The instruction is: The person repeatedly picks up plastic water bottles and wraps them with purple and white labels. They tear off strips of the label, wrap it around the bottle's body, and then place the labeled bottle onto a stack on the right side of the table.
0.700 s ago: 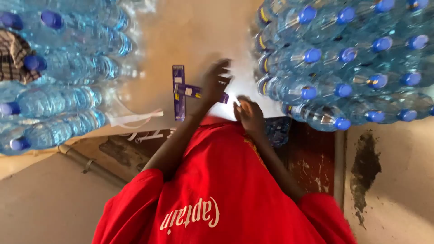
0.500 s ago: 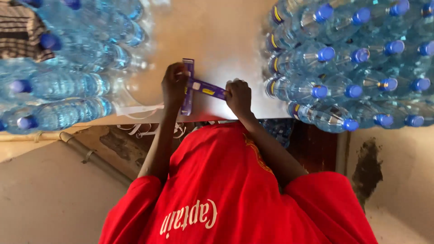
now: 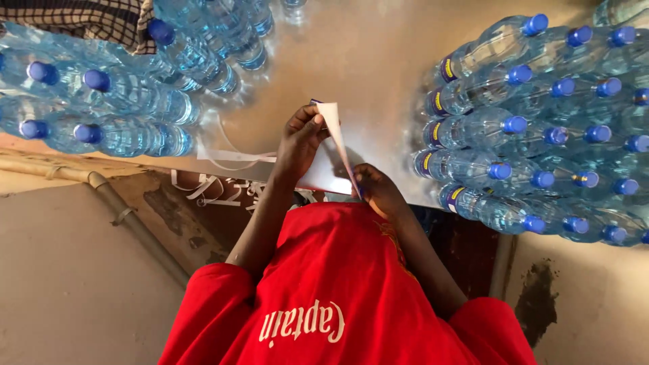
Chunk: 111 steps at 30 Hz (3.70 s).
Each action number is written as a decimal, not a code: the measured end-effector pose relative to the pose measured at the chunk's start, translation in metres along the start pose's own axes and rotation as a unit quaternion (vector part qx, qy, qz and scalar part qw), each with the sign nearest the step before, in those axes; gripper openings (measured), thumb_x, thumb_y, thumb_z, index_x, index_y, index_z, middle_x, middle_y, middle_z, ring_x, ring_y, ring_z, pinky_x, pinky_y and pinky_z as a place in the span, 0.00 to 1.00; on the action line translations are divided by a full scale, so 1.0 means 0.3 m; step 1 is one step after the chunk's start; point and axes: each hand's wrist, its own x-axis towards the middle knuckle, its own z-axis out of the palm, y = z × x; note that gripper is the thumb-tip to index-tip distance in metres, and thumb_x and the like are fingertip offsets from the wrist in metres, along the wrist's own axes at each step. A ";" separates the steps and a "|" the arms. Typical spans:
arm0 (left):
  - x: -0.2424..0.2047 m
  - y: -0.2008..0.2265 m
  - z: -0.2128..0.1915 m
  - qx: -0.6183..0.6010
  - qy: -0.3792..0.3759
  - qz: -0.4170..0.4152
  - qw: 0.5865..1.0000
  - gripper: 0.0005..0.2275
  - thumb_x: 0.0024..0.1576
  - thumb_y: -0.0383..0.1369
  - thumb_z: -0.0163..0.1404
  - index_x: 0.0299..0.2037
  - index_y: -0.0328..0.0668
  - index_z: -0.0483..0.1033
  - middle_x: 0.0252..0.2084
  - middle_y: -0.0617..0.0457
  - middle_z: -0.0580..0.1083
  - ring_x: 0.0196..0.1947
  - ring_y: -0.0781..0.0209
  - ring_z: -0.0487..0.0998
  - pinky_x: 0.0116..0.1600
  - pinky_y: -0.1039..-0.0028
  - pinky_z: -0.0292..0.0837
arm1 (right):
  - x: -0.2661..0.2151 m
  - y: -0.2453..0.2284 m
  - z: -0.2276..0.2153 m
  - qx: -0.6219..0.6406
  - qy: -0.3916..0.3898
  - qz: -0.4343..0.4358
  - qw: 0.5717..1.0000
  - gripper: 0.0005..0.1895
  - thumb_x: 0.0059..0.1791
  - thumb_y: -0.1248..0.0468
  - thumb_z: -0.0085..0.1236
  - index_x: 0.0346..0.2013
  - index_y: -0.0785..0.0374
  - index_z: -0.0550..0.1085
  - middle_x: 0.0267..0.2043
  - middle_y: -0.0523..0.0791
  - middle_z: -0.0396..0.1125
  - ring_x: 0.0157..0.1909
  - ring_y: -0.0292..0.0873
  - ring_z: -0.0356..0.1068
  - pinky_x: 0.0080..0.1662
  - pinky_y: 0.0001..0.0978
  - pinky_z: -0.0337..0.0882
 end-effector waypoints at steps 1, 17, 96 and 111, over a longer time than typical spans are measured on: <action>-0.011 0.030 0.033 -0.002 -0.003 -0.001 1.000 0.12 0.69 0.31 0.57 0.58 0.33 0.77 0.52 0.44 0.81 0.54 0.49 0.86 0.59 0.56 0.84 | -0.007 -0.046 0.019 -0.002 0.003 -0.002 1.000 0.07 0.61 0.67 0.54 0.53 0.62 0.75 0.24 0.41 0.64 0.20 0.31 0.67 0.29 0.19 0.67; -0.220 0.367 0.371 0.238 -0.047 0.031 0.970 0.07 0.66 0.31 0.62 0.43 0.33 0.83 0.33 0.54 0.73 0.36 0.67 0.71 0.45 0.79 0.67 | 0.035 -0.465 0.307 -0.170 0.033 -0.243 0.954 0.05 0.58 0.69 0.64 0.47 0.68 0.79 0.33 0.49 0.68 0.31 0.41 0.73 0.35 0.33 0.76; -0.308 0.512 0.388 0.461 -0.049 0.198 0.863 0.07 0.61 0.34 0.67 0.48 0.51 0.87 0.42 0.56 0.84 0.40 0.56 0.81 0.52 0.65 0.77 | -0.183 -0.688 0.471 -0.315 0.049 -0.369 0.873 0.24 0.55 0.56 0.73 0.63 0.57 0.75 0.61 0.42 0.68 0.59 0.34 0.68 0.63 0.34 0.72; -0.370 0.510 0.549 0.453 -0.084 0.353 0.814 0.15 0.69 0.33 0.59 0.62 0.35 0.80 0.60 0.39 0.80 0.65 0.34 0.81 0.71 0.49 0.73 | -0.160 -0.580 0.505 -0.199 0.070 -0.378 0.902 0.07 0.61 0.66 0.60 0.46 0.69 0.74 0.40 0.47 0.66 0.43 0.40 0.71 0.48 0.40 0.74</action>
